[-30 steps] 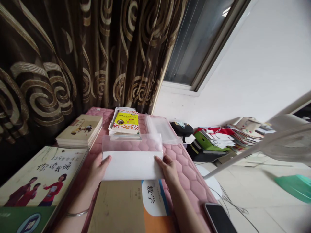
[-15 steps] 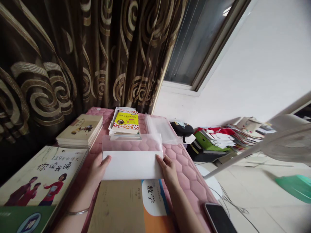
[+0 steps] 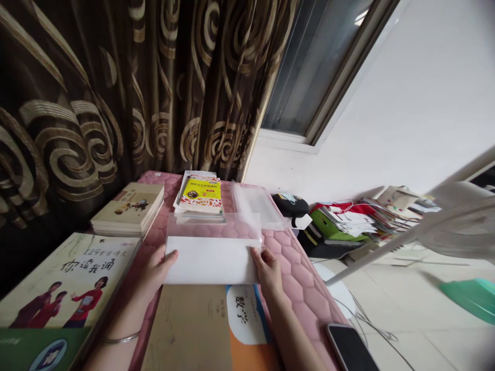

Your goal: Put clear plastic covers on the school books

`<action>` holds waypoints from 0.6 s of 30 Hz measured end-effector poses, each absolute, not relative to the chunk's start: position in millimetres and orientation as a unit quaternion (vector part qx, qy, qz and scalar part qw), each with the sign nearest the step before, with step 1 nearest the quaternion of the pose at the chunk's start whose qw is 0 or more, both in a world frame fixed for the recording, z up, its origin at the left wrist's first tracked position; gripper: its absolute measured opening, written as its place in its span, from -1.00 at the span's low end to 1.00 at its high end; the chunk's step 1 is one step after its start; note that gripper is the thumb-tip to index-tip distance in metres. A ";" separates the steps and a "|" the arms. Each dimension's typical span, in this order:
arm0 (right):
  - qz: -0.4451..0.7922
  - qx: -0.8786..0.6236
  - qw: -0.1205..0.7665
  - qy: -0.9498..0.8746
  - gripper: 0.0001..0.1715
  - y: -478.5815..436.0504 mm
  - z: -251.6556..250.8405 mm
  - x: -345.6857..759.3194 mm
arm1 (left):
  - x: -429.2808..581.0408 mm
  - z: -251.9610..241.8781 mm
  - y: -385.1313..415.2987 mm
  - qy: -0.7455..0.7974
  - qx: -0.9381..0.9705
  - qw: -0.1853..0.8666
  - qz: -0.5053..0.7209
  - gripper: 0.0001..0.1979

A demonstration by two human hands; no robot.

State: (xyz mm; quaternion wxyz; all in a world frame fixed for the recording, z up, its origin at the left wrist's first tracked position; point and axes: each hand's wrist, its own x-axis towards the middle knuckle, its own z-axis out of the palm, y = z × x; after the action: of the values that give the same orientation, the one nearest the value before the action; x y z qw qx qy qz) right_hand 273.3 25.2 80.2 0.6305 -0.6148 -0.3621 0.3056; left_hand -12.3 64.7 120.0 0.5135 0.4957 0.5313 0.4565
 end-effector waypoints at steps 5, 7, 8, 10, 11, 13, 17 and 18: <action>0.319 -0.592 0.625 -0.396 -0.51 18.8 83.9 270.8 | -12.8 106.5 68.0 0.512 0.485 0.534 0.466 -0.59; 0.323 -0.592 0.625 -0.393 -0.51 18.1 85.2 269.8 | -13.7 97.6 71.3 0.508 0.492 0.527 0.471 -0.61; 0.321 -0.596 0.624 -0.391 -0.49 18.5 85.4 269.4 | -14.2 93.7 72.7 0.504 0.497 0.526 0.472 -0.61; 0.319 -0.601 0.622 -0.387 -0.46 20.1 85.0 269.1 | -14.9 88.9 74.4 0.494 0.503 0.529 0.472 -0.62; 0.318 -0.603 0.621 -0.387 -0.44 20.9 84.6 269.1 | -14.8 88.4 74.5 0.490 0.502 0.532 0.473 -0.62; 0.310 -0.606 0.620 -0.390 -0.43 21.5 83.9 269.1 | -13.7 91.1 73.0 0.488 0.500 0.532 0.479 -0.61; 0.303 -0.604 0.621 -0.397 -0.46 18.9 83.4 268.8 | -10.1 102.8 65.7 0.523 0.499 0.494 0.483 -0.57; 0.305 -0.602 0.622 -0.397 -0.47 18.3 83.0 268.7 | -9.7 105.0 64.0 0.543 0.500 0.473 0.481 -0.59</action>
State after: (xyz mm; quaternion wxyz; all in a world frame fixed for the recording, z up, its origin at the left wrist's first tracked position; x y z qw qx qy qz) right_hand 268.7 18.3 83.0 0.6223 -0.6016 -0.3969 0.3055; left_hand -9.7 64.0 105.0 0.4729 0.5003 0.5428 0.4812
